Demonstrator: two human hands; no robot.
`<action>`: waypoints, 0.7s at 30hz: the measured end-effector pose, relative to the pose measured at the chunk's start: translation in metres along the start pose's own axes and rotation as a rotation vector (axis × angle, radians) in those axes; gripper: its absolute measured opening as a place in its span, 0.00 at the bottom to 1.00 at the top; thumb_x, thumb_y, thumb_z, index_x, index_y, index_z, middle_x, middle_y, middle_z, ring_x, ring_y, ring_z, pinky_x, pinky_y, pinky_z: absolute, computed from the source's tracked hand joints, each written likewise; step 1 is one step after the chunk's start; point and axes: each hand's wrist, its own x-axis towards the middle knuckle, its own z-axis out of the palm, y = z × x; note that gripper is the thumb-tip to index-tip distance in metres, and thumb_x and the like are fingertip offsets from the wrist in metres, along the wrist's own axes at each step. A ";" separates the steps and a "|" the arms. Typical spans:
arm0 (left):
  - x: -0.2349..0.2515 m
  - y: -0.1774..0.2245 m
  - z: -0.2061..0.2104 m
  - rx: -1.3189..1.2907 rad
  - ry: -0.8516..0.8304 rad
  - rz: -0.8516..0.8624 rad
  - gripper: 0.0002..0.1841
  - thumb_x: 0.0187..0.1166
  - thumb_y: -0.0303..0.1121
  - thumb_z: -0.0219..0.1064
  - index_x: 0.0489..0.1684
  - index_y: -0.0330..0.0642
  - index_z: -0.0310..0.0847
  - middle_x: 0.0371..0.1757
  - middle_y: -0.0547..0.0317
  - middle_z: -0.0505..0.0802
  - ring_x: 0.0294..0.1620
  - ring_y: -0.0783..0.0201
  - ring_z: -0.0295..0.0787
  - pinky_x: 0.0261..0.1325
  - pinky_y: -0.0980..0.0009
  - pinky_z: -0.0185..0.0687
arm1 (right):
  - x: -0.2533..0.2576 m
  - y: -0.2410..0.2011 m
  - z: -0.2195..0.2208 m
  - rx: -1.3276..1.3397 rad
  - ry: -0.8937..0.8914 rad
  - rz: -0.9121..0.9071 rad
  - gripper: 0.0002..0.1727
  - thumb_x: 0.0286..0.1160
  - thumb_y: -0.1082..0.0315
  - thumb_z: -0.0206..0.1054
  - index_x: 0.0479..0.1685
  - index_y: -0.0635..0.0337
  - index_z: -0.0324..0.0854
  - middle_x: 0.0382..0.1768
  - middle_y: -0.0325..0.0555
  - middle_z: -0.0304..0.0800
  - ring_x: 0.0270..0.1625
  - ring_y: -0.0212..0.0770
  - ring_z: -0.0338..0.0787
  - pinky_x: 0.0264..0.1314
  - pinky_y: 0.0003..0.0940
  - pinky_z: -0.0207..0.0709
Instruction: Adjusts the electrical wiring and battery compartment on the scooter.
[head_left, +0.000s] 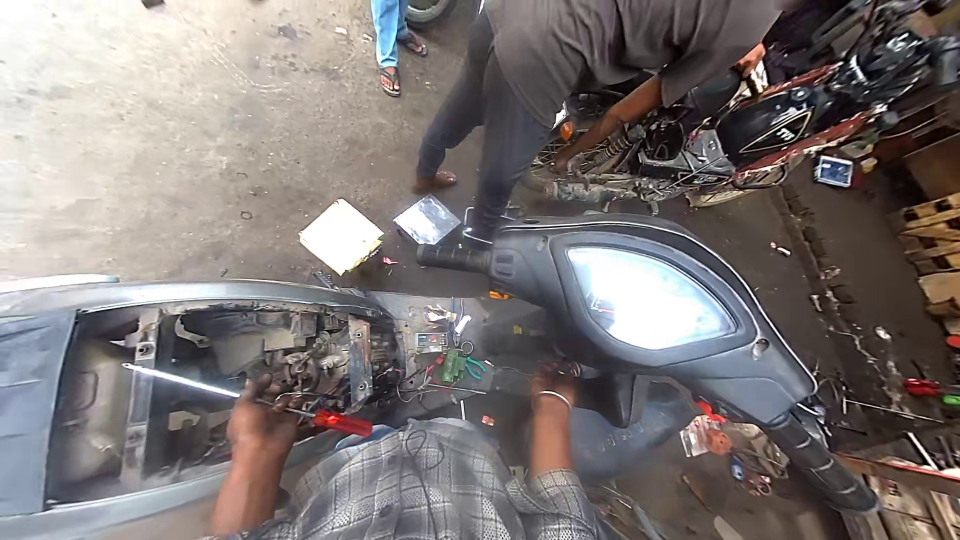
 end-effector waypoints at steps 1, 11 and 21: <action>-0.001 0.001 0.001 0.001 -0.001 0.000 0.14 0.92 0.44 0.48 0.33 0.57 0.72 0.18 0.74 0.77 0.12 0.75 0.66 0.18 0.78 0.69 | 0.002 0.000 0.001 0.020 -0.011 0.004 0.22 0.95 0.48 0.34 0.44 0.50 0.70 0.25 0.34 0.75 0.22 0.27 0.78 0.25 0.19 0.73; 0.000 0.007 0.000 -0.013 0.007 0.013 0.13 0.92 0.43 0.48 0.34 0.58 0.72 0.19 0.74 0.77 0.12 0.76 0.66 0.17 0.80 0.67 | -0.009 0.005 0.024 0.176 0.053 -0.083 0.18 0.94 0.55 0.38 0.37 0.49 0.67 0.19 0.32 0.68 0.13 0.26 0.66 0.17 0.16 0.65; -0.004 0.004 0.007 0.008 0.001 0.016 0.13 0.92 0.43 0.48 0.36 0.56 0.73 0.19 0.73 0.77 0.12 0.75 0.67 0.18 0.79 0.69 | 0.001 0.003 0.006 0.302 -0.054 -0.017 0.23 0.93 0.57 0.38 0.23 0.48 0.65 0.10 0.28 0.62 0.08 0.25 0.62 0.13 0.15 0.59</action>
